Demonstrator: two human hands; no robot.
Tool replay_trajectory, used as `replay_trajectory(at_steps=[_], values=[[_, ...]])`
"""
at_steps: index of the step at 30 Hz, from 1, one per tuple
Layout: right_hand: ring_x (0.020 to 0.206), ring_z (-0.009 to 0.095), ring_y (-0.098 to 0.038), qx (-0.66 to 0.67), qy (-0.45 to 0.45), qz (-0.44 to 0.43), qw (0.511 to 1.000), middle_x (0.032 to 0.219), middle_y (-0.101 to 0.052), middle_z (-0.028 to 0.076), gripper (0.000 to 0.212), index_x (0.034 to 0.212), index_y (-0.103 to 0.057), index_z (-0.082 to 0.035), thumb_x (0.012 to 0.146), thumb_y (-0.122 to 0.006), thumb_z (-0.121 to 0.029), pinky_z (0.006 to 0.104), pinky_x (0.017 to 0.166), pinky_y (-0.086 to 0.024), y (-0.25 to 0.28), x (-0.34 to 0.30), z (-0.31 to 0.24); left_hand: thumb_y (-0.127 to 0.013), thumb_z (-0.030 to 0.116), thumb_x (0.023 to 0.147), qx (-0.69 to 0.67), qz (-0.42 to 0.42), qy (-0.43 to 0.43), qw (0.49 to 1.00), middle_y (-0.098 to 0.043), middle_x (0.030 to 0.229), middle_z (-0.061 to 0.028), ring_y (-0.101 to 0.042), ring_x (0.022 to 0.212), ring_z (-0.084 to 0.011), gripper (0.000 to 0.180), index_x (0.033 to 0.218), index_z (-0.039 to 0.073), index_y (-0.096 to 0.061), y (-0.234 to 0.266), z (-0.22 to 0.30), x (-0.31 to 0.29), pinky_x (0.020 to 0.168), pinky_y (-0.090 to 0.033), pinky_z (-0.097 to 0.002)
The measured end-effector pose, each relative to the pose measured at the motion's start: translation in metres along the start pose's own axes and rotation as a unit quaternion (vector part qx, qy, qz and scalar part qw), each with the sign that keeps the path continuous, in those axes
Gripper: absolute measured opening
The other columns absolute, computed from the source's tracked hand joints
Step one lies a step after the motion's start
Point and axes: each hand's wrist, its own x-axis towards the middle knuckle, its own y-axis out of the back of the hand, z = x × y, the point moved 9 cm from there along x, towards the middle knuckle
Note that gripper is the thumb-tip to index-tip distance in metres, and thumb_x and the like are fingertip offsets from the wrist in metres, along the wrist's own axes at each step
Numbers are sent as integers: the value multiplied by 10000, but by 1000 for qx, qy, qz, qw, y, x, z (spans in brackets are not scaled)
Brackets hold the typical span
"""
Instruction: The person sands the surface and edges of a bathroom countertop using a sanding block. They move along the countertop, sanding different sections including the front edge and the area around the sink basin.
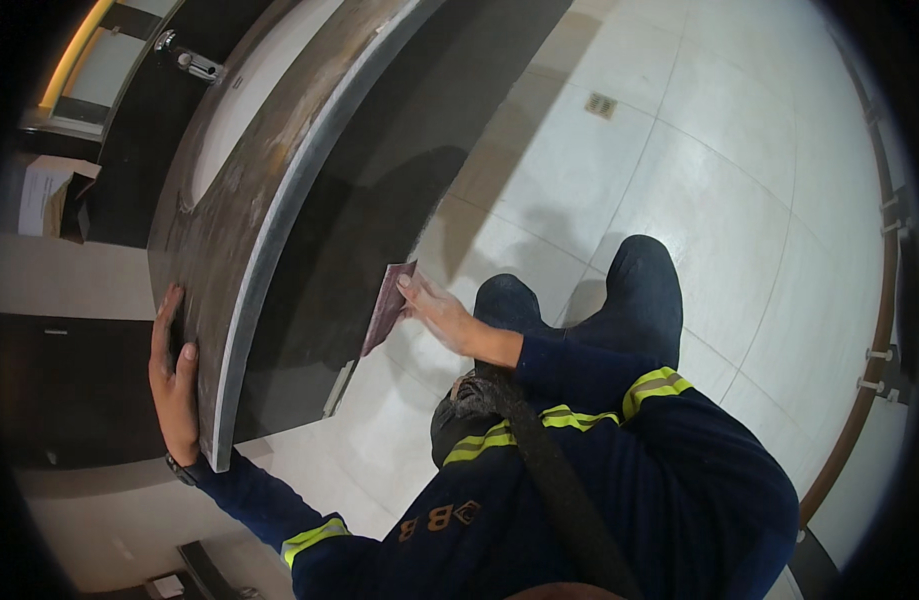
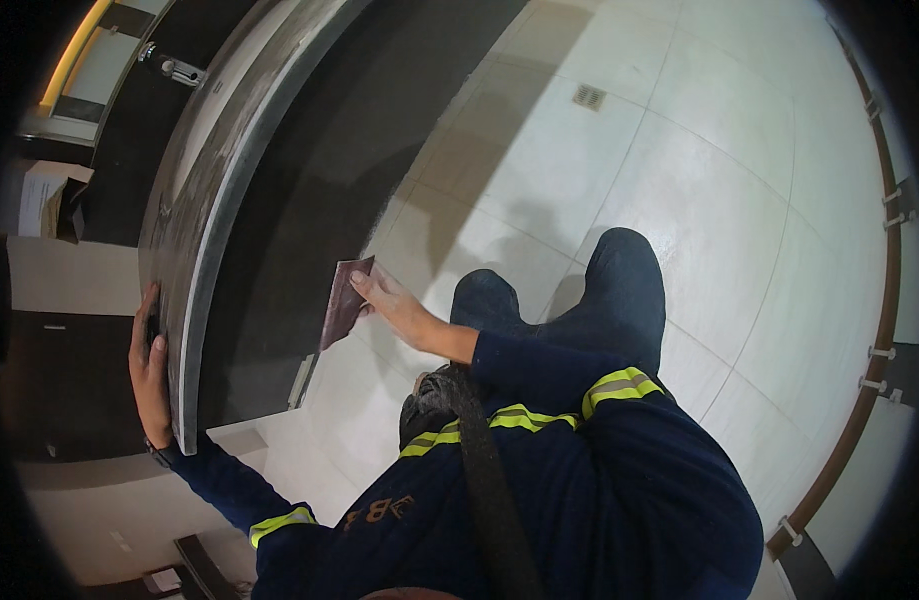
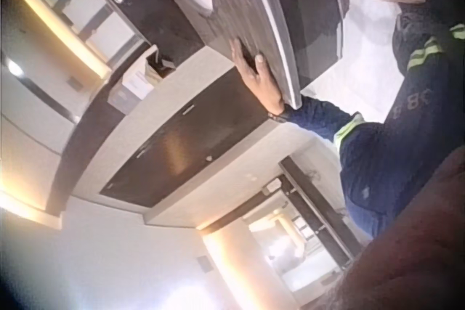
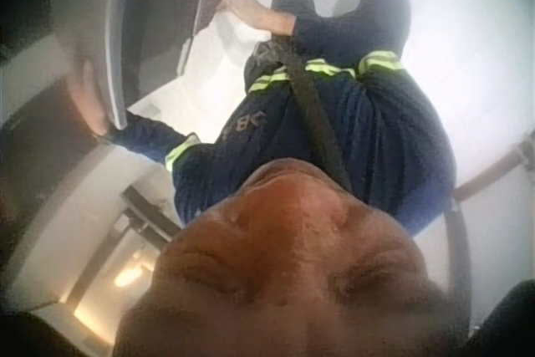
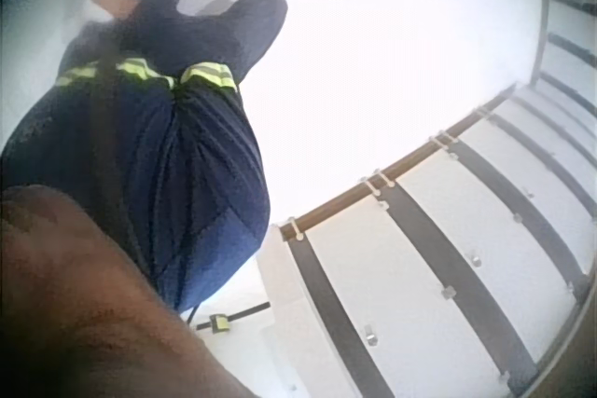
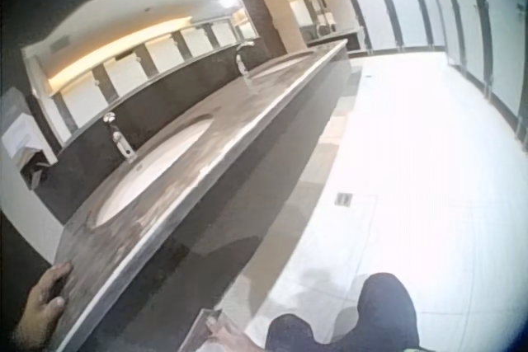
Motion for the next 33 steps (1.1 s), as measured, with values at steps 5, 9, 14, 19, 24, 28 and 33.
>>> replay_trajectory(at_steps=[5, 9, 14, 19, 24, 28, 33], values=[[1081, 126, -600, 58, 100, 34, 993, 1240, -606, 19, 569, 1452, -526, -123, 1085, -544, -557, 343, 899, -530, 40, 38, -69, -584, 496, 954, -20, 0, 1, 1000, -514, 1599, -175, -408, 1532, -345, 736, 1535, 46, -542, -2, 6, 0, 1297, -224, -464], [1141, 152, -609, -121, 7, 60, 991, 1288, -613, 48, 617, 1452, -522, -85, 1086, -517, -582, 376, 969, -537, 21, 0, -25, -605, 566, 928, -8, 18, 9, 1000, -533, 1583, -170, -428, 1519, -344, 783, 1532, 70, -554, -2, -5, 3, 1291, -245, -478], [1223, 177, -577, -120, 54, 60, 989, 1341, -602, 69, 676, 1497, -492, -61, 1070, -554, -582, 377, 1007, -520, 22, 8, -28, -608, 556, 932, -1, 19, 15, 1000, -535, 1581, -172, -432, 1517, -342, 774, 1532, 71, -554, 2, 1, 2, 1289, -249, -478], [1273, 176, -550, 96, 169, 158, 968, 1376, -598, 77, 608, 1483, -493, -53, 1055, -656, -453, 348, 1106, -427, 94, 57, -141, -601, 501, 956, -12, 21, 7, 1000, -536, 1578, -178, -435, 1514, -338, 729, 1530, 55, -551, 0, 0, 1, 1288, -247, -471], [1129, 153, -634, 33, 221, 119, 968, 1273, -645, 89, 497, 1382, -524, -8, 1033, -706, -311, 326, 941, -540, 143, 43, -185, -596, 489, 955, -4, 24, 11, 1000, -532, 1583, -177, -431, 1516, -340, 723, 1530, 54, -550, 0, 0, 1, 1289, -243, -470], [1018, 148, -662, -156, 206, 119, 959, 1169, -657, 88, 437, 1315, -531, -5, 999, -734, -227, 320, 869, -570, 134, 18, -200, -595, 493, 948, -9, 23, 13, 1000, -526, 1590, -174, -427, 1520, -344, 728, 1530, 58, -553, -1, 1, 2, 1289, -245, -471], [960, 159, -666, -113, 220, 247, 937, 1069, -655, 83, 526, 1418, -452, -43, 1020, -721, -257, 306, 864, -551, 175, 30, -229, -587, 485, 956, -12, 23, 13, 1000, -516, 1594, -189, -421, 1523, -348, 734, 1536, 38, -539, 1, 1, 1, 1290, -236, -466]])
